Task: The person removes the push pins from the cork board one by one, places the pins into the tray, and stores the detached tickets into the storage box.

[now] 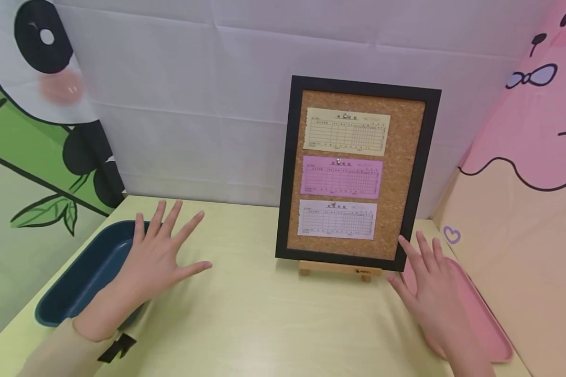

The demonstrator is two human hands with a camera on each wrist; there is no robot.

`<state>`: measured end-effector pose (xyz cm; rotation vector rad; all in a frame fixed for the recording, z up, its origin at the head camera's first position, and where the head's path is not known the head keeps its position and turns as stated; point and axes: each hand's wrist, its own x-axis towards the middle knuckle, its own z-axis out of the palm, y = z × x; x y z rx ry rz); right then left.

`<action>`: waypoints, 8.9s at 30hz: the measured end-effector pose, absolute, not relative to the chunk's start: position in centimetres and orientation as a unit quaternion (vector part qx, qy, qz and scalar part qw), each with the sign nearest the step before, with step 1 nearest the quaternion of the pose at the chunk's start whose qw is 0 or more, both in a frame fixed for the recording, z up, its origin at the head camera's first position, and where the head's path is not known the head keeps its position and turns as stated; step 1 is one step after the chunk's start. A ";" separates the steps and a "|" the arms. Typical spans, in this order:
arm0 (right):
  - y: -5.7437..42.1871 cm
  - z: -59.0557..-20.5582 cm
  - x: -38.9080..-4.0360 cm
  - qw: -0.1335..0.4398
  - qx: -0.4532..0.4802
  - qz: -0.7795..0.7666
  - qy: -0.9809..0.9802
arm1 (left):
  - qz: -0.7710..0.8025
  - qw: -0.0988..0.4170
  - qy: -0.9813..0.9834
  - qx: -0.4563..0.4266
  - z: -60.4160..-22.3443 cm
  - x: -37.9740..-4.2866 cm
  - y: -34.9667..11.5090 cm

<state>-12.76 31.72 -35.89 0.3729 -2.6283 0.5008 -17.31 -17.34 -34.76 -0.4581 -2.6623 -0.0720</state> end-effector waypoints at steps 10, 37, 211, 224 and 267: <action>31.4 -32.0 -14.2 0.240 0.131 0.218 -0.937 | -0.043 0.234 -0.955 -0.174 -31.1 -18.9 -14.9; 27.0 -23.9 -20.2 0.392 0.134 0.279 -0.866 | -0.349 0.226 -0.889 -0.192 -25.8 -24.3 -7.4; 22.4 -18.6 -35.3 0.318 0.127 0.174 -0.923 | -0.553 0.185 -0.799 -0.147 -25.6 -35.1 3.6; 22.7 -18.8 -35.2 0.334 0.141 0.199 -0.910 | -0.557 0.184 -0.798 -0.139 -25.4 -34.9 3.6; 25.3 -17.0 -25.7 0.475 0.280 0.171 -0.817 | -0.463 0.340 -0.794 -0.199 -21.7 -28.1 -3.6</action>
